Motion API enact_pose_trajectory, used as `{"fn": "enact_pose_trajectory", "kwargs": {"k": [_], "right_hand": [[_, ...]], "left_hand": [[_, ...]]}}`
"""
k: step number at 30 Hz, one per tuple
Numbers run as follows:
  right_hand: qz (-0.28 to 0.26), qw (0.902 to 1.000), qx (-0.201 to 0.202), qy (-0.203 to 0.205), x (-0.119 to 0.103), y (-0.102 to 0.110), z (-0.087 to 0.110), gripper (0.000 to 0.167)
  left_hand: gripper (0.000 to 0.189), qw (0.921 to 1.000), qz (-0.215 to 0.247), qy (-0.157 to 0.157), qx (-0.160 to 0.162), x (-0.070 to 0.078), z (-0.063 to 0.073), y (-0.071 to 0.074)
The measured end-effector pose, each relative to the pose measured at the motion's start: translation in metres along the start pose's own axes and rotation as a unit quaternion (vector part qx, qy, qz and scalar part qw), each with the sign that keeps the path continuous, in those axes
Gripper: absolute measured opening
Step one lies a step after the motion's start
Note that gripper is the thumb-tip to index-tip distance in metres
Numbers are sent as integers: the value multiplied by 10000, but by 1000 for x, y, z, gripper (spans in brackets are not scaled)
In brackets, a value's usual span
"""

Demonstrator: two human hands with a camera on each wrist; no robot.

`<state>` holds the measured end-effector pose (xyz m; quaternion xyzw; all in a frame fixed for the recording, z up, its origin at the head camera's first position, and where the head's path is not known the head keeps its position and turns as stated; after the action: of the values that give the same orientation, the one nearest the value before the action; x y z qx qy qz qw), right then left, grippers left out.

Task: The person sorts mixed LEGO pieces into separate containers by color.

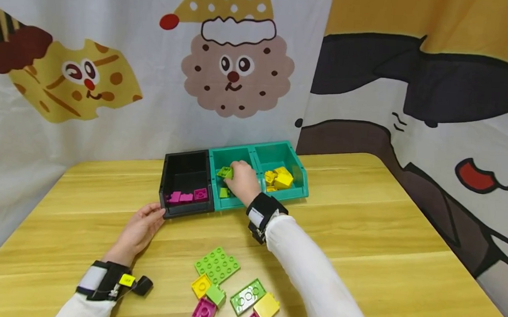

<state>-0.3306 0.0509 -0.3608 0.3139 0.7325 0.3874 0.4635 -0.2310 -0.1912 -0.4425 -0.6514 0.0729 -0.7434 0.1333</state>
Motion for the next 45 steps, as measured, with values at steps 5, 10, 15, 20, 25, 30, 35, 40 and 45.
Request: {"fn": "enact_pose_trajectory", "kwargs": {"k": [5,10,15,20,25,30,35,40,45], "right_hand": [[221,9995,-190,143,-3,-5,0,33],[444,9967,-642,234,-4,-10,1,30],[359,9927,-1066,441,-4,-15,2,29],[224,9888,-1379,525,-3,-15,4,30],[-293,9900,-1281,512,-5,6,5,27],[-989,9874,-1036,674,-10,39,14,23],[-1585,9792,-964,823,-11,66,32,22],[-1912,9724,-842,1039,-12,83,51,20],[-1745,9643,-1236,1562,-20,77,79,19]], "left_hand": [[27,9999,102,30,30,0,0,-1],[24,9999,94,98,27,0,0,-2],[20,9999,63,140,63,-1,0,-1],[19,9999,69,141,48,0,0,-1],[19,9998,33,168,43,0,0,-2],[19,9998,32,171,81,0,0,-1],[16,9997,15,210,93,0,0,1],[17,9997,45,207,95,0,0,1],[17,9998,65,168,59,0,-1,0]]}}
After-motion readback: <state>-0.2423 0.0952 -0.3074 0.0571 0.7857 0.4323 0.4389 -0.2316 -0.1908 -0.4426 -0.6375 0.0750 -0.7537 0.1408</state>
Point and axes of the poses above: each hand's wrist, its own z-axis away from the middle knuckle, its own y-axis out of the back of the hand, x = y × z, the point moved 5 cm from there along -z, towards the middle knuckle, and after that the axes turned 1 degree about -x, right-handed, at the moved point
